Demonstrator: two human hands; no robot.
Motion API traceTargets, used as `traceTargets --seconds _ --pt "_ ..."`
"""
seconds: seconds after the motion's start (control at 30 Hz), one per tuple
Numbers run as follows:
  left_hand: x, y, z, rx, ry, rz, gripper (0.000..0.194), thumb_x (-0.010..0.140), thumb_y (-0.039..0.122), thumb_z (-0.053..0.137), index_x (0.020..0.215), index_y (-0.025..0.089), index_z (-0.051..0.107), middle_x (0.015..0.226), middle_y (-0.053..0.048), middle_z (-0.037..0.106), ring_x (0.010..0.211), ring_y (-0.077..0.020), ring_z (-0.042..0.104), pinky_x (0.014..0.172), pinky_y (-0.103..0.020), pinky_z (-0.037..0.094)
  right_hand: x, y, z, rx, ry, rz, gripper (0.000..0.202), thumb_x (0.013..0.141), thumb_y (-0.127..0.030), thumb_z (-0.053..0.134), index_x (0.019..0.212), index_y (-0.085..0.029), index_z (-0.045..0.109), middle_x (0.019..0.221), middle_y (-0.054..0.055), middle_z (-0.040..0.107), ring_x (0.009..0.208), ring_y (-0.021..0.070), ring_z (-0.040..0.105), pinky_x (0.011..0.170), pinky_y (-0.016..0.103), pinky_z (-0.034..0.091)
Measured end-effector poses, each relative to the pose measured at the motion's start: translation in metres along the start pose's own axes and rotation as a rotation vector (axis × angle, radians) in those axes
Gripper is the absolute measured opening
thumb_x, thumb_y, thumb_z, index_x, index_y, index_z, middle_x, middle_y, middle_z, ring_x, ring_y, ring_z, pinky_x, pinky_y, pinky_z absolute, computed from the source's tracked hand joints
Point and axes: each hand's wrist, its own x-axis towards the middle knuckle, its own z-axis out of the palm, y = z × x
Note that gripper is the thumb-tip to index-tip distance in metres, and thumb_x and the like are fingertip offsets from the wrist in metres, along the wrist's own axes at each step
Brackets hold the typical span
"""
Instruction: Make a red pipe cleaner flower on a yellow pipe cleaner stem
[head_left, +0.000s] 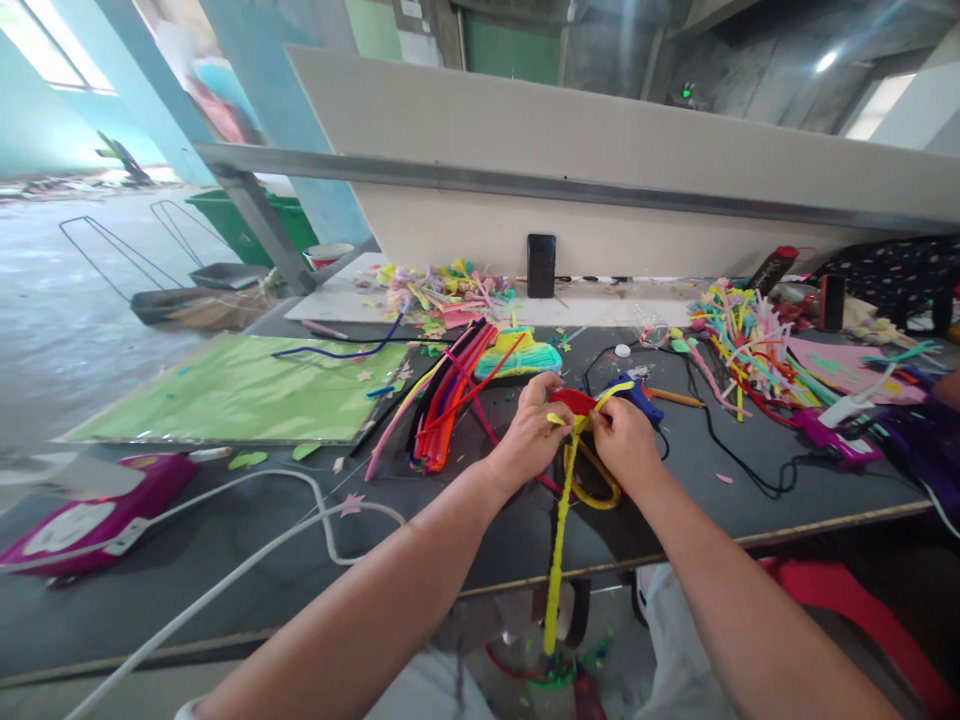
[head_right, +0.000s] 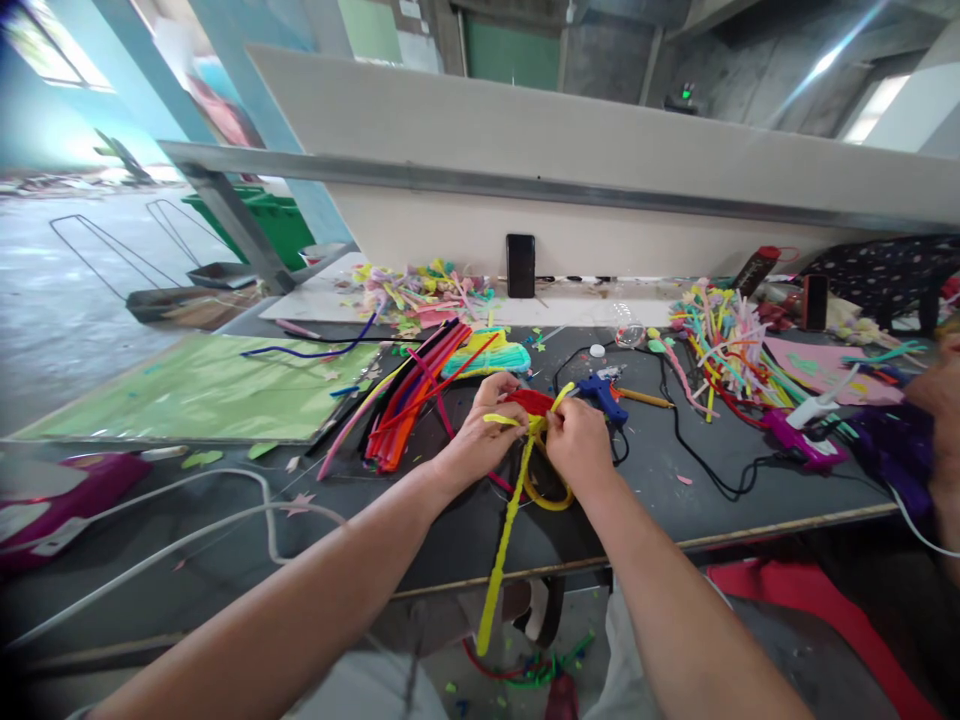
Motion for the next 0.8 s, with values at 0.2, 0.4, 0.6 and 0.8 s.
traceTargets --seconds 0.2,0.4,0.6,0.8 --pt "0.000 0.004 -0.002 0.042 -0.064 0.076 0.009 0.075 0.009 0.061 0.071 0.017 0.063 0.112 -0.007 0.044 0.112 -0.0209 0.043 0.101 -0.039 0.034 0.000 -0.001 -0.003 -0.016 -0.018 0.007 0.013 0.080 -0.019 0.052 0.067 -0.019 0.055 0.070 0.006 0.062 0.069 0.0191 0.057 0.062 0.029 0.034" --pt "-0.001 0.003 0.001 0.041 -0.088 0.089 0.008 0.074 0.011 0.061 0.072 0.018 0.064 0.107 -0.007 0.048 0.105 -0.0204 0.047 0.097 -0.038 0.039 0.003 -0.004 -0.004 0.070 -0.028 -0.024 0.013 0.079 -0.018 0.055 0.067 -0.020 0.058 0.072 0.003 0.063 0.072 0.0177 0.058 0.066 0.028 0.036" --pt "-0.002 -0.010 0.004 -0.055 -0.114 0.118 0.019 0.077 0.004 0.050 0.082 0.017 0.064 0.106 -0.008 0.049 0.098 -0.0169 0.052 0.089 -0.033 0.046 0.001 0.001 -0.007 0.098 -0.046 0.026 0.008 0.079 -0.029 0.062 0.082 -0.021 0.061 0.086 0.003 0.064 0.083 0.0184 0.059 0.070 0.028 0.037" --pt "0.002 -0.006 -0.001 -0.024 -0.162 0.065 0.038 0.066 -0.006 0.041 0.089 0.018 0.060 0.107 -0.007 0.051 0.102 -0.0166 0.052 0.095 -0.033 0.044 -0.006 0.010 -0.017 -0.017 -0.163 0.034 0.014 0.078 -0.035 0.065 0.070 -0.024 0.066 0.075 0.000 0.066 0.080 0.0181 0.060 0.069 0.028 0.035"
